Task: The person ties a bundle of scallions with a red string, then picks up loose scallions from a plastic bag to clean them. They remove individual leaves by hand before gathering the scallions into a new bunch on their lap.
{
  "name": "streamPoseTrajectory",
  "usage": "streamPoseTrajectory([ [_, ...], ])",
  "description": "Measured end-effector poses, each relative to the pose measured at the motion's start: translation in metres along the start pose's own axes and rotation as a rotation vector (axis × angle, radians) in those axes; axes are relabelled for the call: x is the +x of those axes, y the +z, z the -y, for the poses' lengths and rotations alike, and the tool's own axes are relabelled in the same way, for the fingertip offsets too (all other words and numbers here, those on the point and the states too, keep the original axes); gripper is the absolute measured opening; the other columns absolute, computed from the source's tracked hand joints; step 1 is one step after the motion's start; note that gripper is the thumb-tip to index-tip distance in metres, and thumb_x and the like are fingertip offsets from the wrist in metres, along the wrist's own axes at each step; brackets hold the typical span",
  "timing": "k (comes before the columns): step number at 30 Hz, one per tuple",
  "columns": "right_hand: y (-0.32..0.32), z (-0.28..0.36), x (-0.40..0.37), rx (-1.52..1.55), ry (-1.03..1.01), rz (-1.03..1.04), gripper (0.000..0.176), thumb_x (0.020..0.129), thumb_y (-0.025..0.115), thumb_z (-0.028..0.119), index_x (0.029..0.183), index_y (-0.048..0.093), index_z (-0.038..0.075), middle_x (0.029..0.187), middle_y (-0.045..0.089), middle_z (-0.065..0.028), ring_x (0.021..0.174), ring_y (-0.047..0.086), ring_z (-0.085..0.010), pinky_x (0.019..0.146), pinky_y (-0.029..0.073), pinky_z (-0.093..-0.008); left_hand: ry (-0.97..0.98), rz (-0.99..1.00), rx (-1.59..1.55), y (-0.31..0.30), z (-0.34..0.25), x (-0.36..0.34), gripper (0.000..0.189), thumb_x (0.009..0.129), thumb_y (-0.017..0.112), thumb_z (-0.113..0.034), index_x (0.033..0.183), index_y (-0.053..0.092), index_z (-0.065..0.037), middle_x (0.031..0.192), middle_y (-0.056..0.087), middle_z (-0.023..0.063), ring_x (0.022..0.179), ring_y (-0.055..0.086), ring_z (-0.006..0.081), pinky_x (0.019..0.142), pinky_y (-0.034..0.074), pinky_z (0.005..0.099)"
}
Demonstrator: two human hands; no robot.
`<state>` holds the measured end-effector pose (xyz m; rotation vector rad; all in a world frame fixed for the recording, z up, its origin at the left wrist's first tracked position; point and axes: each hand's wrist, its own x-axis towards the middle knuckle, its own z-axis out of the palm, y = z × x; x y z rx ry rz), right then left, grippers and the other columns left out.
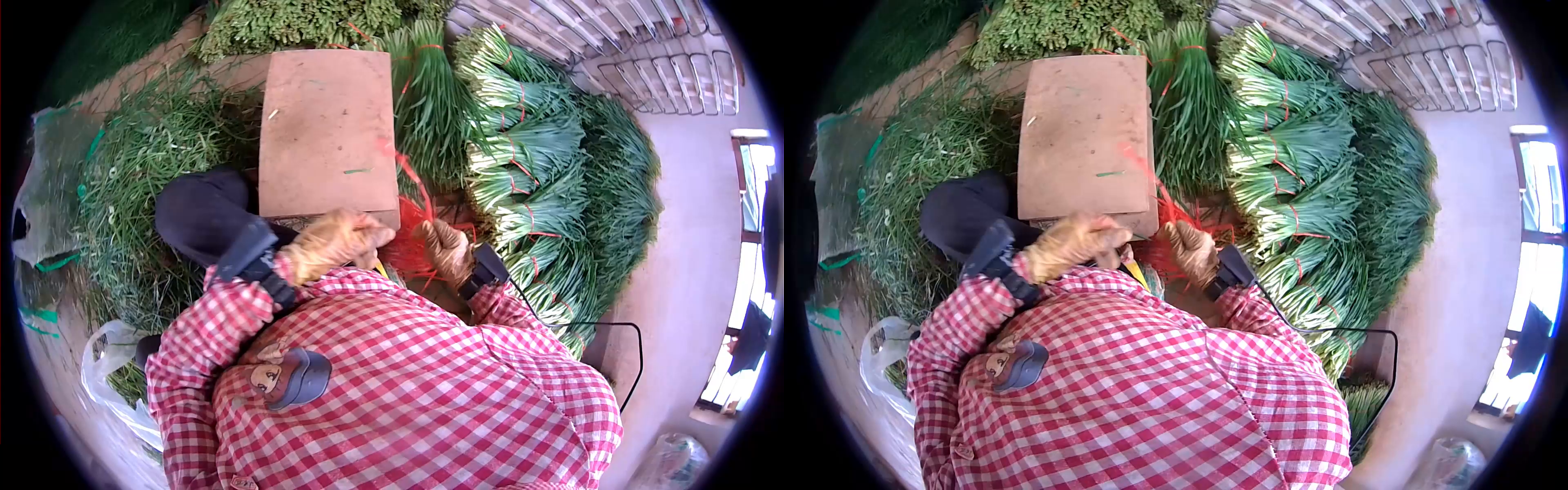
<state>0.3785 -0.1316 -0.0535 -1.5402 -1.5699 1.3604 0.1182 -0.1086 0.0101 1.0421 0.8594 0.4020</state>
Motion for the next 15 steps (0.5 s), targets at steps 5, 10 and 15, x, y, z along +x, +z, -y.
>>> streamPoseTrajectory([
  [5,0.032,0.054,-0.009,0.191,0.019,0.188,0.017,0.092,0.055,0.006,0.107,0.060,0.001,0.089,0.062,-0.0010,0.079,0.056,-0.0070,0.073,0.048,-0.0213,0.219,-0.220,0.042,0.016,0.010,0.015,0.043,0.094,0.051,-0.038,0.113,0.056,0.001,0.096,0.064,0.0067,0.095,0.056,0.0163,0.089,0.041,0.0262],
  [10,0.014,0.031,0.012,-0.538,-0.207,0.380,0.027,0.089,0.060,0.020,0.114,0.055,0.011,0.083,0.065,-0.0041,0.078,0.063,-0.0164,0.071,0.050,-0.0283,0.245,-0.110,-0.796,0.015,0.008,0.010,0.044,0.095,0.048,-0.039,0.071,0.059,-0.004,0.064,0.061,0.0133,0.057,0.061,0.0231,0.061,0.051,0.0258],
  [15,-0.047,-0.083,0.015,-1.400,-0.264,0.439,0.031,0.089,0.054,0.033,0.109,0.061,0.011,0.077,0.065,-0.0148,0.071,0.065,-0.0265,0.065,0.051,-0.0345,0.272,-0.230,-0.724,-0.001,0.017,0.007,0.052,0.096,0.042,-0.043,0.065,0.058,-0.004,0.058,0.060,0.0097,0.047,0.055,0.0169,0.051,0.045,0.0249],
])
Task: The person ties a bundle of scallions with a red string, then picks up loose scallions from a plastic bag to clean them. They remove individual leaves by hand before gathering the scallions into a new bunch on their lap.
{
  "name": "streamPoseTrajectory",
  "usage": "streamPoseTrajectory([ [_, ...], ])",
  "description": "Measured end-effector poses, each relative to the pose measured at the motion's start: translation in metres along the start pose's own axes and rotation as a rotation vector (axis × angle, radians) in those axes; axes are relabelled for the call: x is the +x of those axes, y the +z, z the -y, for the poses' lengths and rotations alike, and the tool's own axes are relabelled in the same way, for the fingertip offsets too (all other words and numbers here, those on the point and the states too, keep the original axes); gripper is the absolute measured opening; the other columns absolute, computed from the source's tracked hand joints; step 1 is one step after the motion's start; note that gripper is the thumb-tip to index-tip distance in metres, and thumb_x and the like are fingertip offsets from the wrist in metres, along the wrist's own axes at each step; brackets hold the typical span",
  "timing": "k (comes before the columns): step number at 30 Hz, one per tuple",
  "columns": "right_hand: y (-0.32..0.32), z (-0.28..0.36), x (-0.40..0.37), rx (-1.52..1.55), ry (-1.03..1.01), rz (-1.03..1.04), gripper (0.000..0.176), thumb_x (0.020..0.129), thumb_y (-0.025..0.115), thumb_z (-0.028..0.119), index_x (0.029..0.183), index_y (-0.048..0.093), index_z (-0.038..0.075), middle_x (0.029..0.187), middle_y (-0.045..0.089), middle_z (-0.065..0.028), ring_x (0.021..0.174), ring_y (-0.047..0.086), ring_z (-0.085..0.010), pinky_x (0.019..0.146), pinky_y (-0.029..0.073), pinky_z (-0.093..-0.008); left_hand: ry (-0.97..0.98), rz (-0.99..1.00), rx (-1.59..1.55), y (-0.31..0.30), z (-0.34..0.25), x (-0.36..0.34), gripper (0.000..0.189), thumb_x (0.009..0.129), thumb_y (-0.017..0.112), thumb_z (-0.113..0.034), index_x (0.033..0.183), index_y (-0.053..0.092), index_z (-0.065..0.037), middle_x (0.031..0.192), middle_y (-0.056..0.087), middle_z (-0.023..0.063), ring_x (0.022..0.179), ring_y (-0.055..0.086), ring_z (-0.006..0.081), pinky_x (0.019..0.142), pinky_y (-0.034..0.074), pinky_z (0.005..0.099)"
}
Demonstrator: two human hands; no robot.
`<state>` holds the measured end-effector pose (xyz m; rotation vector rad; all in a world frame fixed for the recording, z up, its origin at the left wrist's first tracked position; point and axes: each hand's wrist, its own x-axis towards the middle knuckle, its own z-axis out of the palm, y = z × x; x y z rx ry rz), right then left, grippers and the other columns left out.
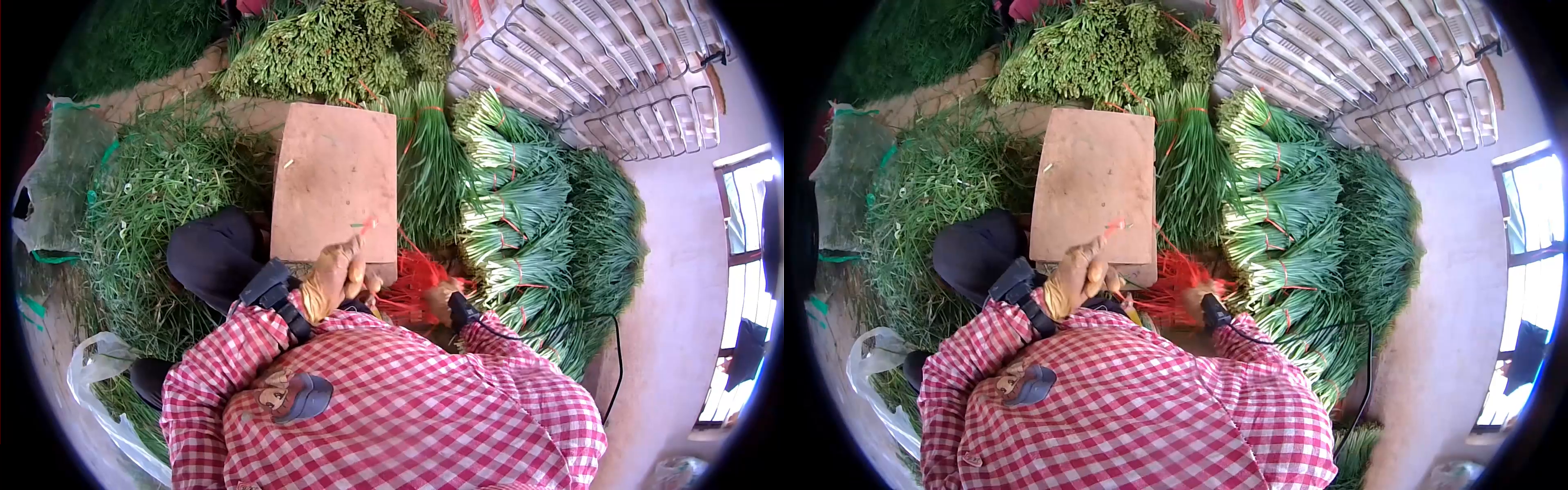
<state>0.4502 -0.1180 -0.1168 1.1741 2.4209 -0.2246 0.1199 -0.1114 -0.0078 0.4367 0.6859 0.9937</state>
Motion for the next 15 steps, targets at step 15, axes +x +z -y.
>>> streamPoseTrajectory([
  [15,-0.209,0.106,0.118,1.582,-0.136,-0.113,0.021,0.087,0.063,0.012,0.101,0.066,-0.003,0.083,0.064,-0.0043,0.072,0.056,-0.0108,0.066,0.046,-0.0234,0.206,-0.006,0.142,-0.030,-0.013,-0.020,0.034,0.089,0.056,-0.026,0.111,0.053,0.000,0.075,0.059,0.0048,0.063,0.057,0.0114,0.053,0.046,0.0224],
])
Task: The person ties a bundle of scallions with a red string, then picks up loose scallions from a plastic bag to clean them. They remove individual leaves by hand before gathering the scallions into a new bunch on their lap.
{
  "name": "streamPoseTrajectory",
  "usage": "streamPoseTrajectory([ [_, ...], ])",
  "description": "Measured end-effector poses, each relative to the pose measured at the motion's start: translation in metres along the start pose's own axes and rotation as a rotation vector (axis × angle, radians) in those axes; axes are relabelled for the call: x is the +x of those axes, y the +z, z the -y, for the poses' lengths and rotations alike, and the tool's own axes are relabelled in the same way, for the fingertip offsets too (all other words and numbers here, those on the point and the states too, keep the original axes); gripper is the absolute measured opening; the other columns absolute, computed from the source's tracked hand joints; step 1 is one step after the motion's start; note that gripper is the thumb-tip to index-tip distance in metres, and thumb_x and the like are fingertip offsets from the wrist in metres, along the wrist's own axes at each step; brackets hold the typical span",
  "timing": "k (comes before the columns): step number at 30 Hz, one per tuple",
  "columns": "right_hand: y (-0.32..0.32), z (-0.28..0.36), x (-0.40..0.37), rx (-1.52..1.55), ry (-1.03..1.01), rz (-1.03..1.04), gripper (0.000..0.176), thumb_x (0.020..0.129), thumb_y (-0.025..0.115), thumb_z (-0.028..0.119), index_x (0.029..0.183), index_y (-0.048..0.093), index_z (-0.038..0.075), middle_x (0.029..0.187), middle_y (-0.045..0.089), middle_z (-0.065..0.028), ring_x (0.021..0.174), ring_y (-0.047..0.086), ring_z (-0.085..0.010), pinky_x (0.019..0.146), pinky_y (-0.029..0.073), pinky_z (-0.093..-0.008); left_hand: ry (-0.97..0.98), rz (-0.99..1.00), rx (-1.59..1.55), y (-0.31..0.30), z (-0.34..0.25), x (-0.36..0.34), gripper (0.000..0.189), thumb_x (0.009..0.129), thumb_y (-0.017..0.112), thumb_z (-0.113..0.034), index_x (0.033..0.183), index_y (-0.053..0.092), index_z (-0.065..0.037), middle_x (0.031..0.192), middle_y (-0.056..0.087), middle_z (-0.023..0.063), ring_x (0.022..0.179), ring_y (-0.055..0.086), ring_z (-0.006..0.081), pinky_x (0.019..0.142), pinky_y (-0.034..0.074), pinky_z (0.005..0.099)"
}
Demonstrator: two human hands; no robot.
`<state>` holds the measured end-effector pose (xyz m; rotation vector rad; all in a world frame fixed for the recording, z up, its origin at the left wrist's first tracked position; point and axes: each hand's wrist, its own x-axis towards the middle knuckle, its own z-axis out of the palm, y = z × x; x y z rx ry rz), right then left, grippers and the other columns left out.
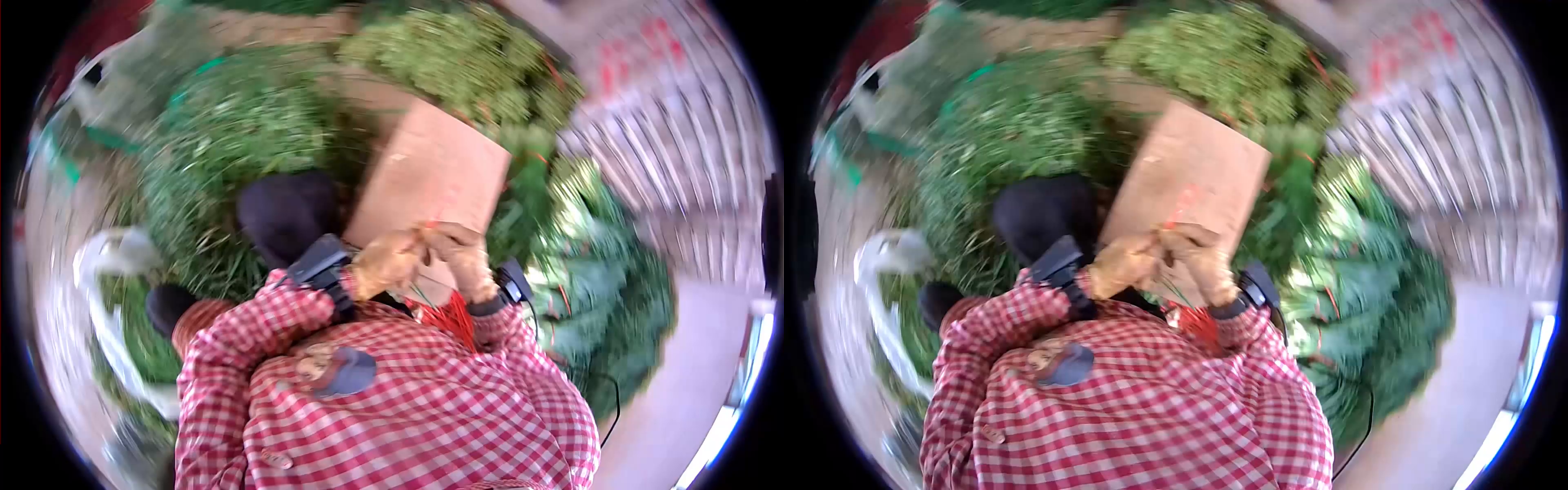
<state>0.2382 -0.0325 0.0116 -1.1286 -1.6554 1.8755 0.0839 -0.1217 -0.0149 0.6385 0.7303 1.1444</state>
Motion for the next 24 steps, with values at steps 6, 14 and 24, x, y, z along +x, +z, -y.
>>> streamPoseTrajectory([
  [6,0.014,-0.003,0.083,0.041,0.027,0.144,0.016,0.090,0.053,0.016,0.083,0.064,0.006,0.073,0.052,0.0032,0.064,0.048,-0.0064,0.057,0.039,-0.0197,0.503,-0.129,0.507,-0.047,0.026,0.041,0.021,0.088,0.050,-0.016,0.100,0.061,-0.003,0.098,0.060,0.0126,0.091,0.057,0.0231,0.078,0.047,0.0363],
  [14,-0.052,-0.021,0.249,-0.506,0.040,-0.202,0.019,0.086,0.060,0.022,0.072,0.052,0.013,0.053,0.044,0.0053,0.040,0.039,-0.0084,0.037,0.032,-0.0229,0.338,-0.763,0.664,-0.006,-0.117,-0.114,0.049,0.083,0.055,-0.046,0.102,0.061,-0.001,0.093,0.065,0.0170,0.089,0.061,0.0291,0.077,0.048,0.0383],
  [24,-0.064,0.018,0.279,-0.820,0.320,-0.211,0.040,0.084,0.061,0.041,0.090,0.058,0.002,0.072,0.054,-0.0112,0.055,0.054,-0.0259,0.045,0.045,-0.0398,0.780,-1.124,0.146,0.036,-0.068,-0.444,0.040,0.094,0.049,-0.029,0.119,0.056,0.001,0.110,0.064,0.0151,0.098,0.063,0.0234,0.091,0.047,0.0320],
])
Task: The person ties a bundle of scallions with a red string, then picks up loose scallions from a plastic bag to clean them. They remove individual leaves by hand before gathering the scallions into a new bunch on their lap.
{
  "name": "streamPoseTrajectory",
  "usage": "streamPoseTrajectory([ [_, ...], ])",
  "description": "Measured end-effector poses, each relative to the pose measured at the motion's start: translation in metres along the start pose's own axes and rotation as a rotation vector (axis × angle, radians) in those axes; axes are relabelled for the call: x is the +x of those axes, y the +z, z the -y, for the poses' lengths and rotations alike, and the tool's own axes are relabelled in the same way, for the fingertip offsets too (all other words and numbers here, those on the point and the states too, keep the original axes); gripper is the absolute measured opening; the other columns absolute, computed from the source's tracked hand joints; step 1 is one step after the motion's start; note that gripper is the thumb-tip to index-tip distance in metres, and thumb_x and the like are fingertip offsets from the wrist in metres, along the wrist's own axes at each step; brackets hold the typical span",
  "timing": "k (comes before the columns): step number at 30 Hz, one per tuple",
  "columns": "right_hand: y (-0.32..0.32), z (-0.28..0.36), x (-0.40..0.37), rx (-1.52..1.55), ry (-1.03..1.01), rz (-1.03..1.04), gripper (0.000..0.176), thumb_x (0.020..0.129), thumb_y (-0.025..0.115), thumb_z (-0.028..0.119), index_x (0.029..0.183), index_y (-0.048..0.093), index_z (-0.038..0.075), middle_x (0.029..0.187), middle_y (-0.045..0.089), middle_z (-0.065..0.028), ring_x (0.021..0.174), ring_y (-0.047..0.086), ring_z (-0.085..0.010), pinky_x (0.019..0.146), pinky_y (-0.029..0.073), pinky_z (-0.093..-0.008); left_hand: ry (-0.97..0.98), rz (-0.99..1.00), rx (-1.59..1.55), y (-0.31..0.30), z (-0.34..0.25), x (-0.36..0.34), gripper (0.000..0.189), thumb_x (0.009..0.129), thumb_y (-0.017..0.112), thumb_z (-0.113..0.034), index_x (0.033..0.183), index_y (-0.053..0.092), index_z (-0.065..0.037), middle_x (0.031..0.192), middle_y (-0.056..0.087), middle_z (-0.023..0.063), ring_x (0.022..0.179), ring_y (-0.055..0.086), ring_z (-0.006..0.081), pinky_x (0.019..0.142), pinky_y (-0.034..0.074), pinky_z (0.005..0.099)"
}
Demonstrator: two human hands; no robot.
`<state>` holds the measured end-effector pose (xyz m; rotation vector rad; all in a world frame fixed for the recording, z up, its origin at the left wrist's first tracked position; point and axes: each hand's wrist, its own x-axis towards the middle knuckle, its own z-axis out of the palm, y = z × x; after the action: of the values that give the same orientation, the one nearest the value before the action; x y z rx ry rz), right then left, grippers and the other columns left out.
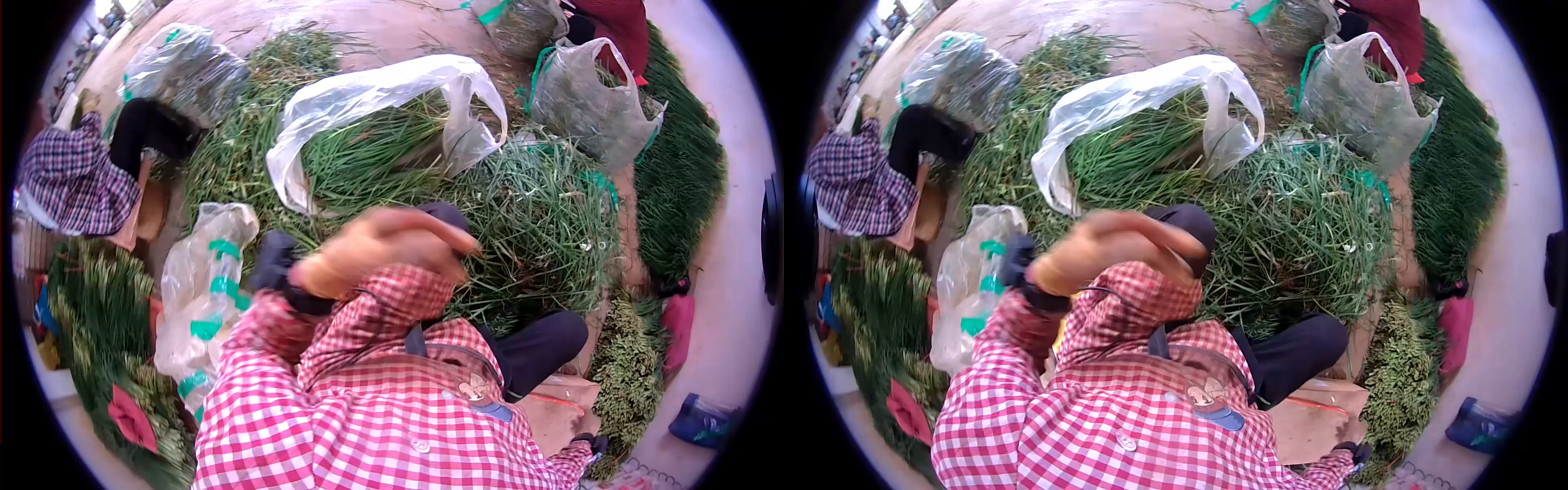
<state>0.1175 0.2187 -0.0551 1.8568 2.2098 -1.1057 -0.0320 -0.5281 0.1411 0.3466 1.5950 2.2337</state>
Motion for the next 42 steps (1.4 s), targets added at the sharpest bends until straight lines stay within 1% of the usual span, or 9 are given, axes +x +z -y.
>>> streamPoseTrajectory([
  [4,-0.013,0.102,0.000,-1.204,-1.371,-0.241,0.029,0.083,0.049,0.024,0.071,0.059,-0.001,0.057,0.054,-0.0142,0.054,0.053,-0.0215,0.052,0.041,-0.0405,-0.010,-0.546,0.073,-0.127,0.031,-0.033,0.042,0.093,0.051,-0.035,0.115,0.058,0.000,0.098,0.067,0.0137,0.093,0.064,0.0192,0.086,0.047,0.0307],
  [5,0.021,0.162,-0.078,-0.613,-0.876,-0.104,0.031,0.085,0.049,0.024,0.070,0.059,-0.001,0.060,0.057,-0.0115,0.053,0.053,-0.0204,0.051,0.040,-0.0380,-0.074,-0.631,0.076,-0.155,0.051,-0.038,0.042,0.093,0.052,-0.037,0.114,0.059,-0.001,0.095,0.068,0.0121,0.091,0.064,0.0178,0.085,0.046,0.0301],
  [8,0.116,0.266,-0.202,-0.166,-0.775,0.247,0.034,0.089,0.057,0.028,0.097,0.060,-0.005,0.087,0.063,-0.0062,0.069,0.056,-0.0100,0.060,0.044,-0.0207,-0.280,-0.749,0.193,-0.217,0.123,-0.036,0.043,0.091,0.055,-0.040,0.111,0.059,-0.001,0.094,0.068,0.0102,0.086,0.063,0.0157,0.084,0.045,0.0290],
  [17,0.362,0.305,-0.390,-0.515,-1.494,0.787,0.032,0.085,0.067,0.018,0.113,0.060,0.005,0.085,0.065,-0.0081,0.073,0.061,-0.0136,0.067,0.050,-0.0258,-0.312,-0.494,1.002,-0.248,0.279,0.108,0.081,0.074,0.072,-0.038,0.136,0.036,-0.001,0.134,0.043,0.0236,0.123,0.041,0.0374,0.102,0.035,0.0394],
  [22,0.399,0.299,-0.411,-0.673,-1.324,1.077,0.034,0.088,0.061,0.018,0.116,0.052,0.001,0.093,0.064,-0.0182,0.081,0.063,-0.0297,0.071,0.049,-0.0358,-0.359,-0.374,1.048,-0.274,0.296,0.155,0.100,0.064,0.076,-0.048,0.138,0.030,0.002,0.131,0.044,0.0289,0.123,0.042,0.0390,0.101,0.035,0.0399],
  [31,0.415,0.288,-0.395,-0.585,-1.229,1.012,0.033,0.088,0.061,0.021,0.114,0.054,0.003,0.091,0.065,-0.0168,0.082,0.064,-0.0292,0.070,0.050,-0.0339,-0.756,-0.148,0.297,-0.285,0.288,0.132,0.051,0.067,0.075,-0.027,0.104,0.064,0.005,0.095,0.067,0.0106,0.084,0.059,0.0175,0.078,0.046,0.0305],
  [35,0.434,0.295,-0.404,-0.097,-0.945,1.122,0.037,0.088,0.063,0.010,0.123,0.053,0.000,0.097,0.065,-0.0043,0.084,0.058,-0.0087,0.073,0.048,-0.0223,-0.523,-0.093,-0.058,-0.305,0.246,0.098,0.050,0.068,0.074,-0.021,0.110,0.061,0.004,0.097,0.066,0.0073,0.086,0.059,0.0149,0.083,0.044,0.0273],
  [39,0.465,0.312,-0.425,-0.092,-0.713,1.311,0.042,0.086,0.065,0.012,0.123,0.052,-0.001,0.109,0.063,-0.0098,0.097,0.060,-0.0151,0.086,0.048,-0.0249,-0.479,-0.189,-0.213,-0.294,0.197,0.095,0.052,0.068,0.078,-0.022,0.111,0.062,0.002,0.100,0.067,0.0064,0.087,0.061,0.0139,0.083,0.046,0.0267],
  [42,0.497,0.323,-0.443,-0.281,-0.826,1.473,0.085,0.077,0.074,0.027,0.141,0.026,0.000,0.134,0.044,-0.0166,0.122,0.044,-0.0229,0.102,0.037,-0.0356,-0.546,-0.111,-0.240,-0.275,0.185,0.104,0.053,0.069,0.079,-0.020,0.113,0.060,0.002,0.099,0.066,0.0068,0.086,0.060,0.0131,0.081,0.047,0.0251],
])
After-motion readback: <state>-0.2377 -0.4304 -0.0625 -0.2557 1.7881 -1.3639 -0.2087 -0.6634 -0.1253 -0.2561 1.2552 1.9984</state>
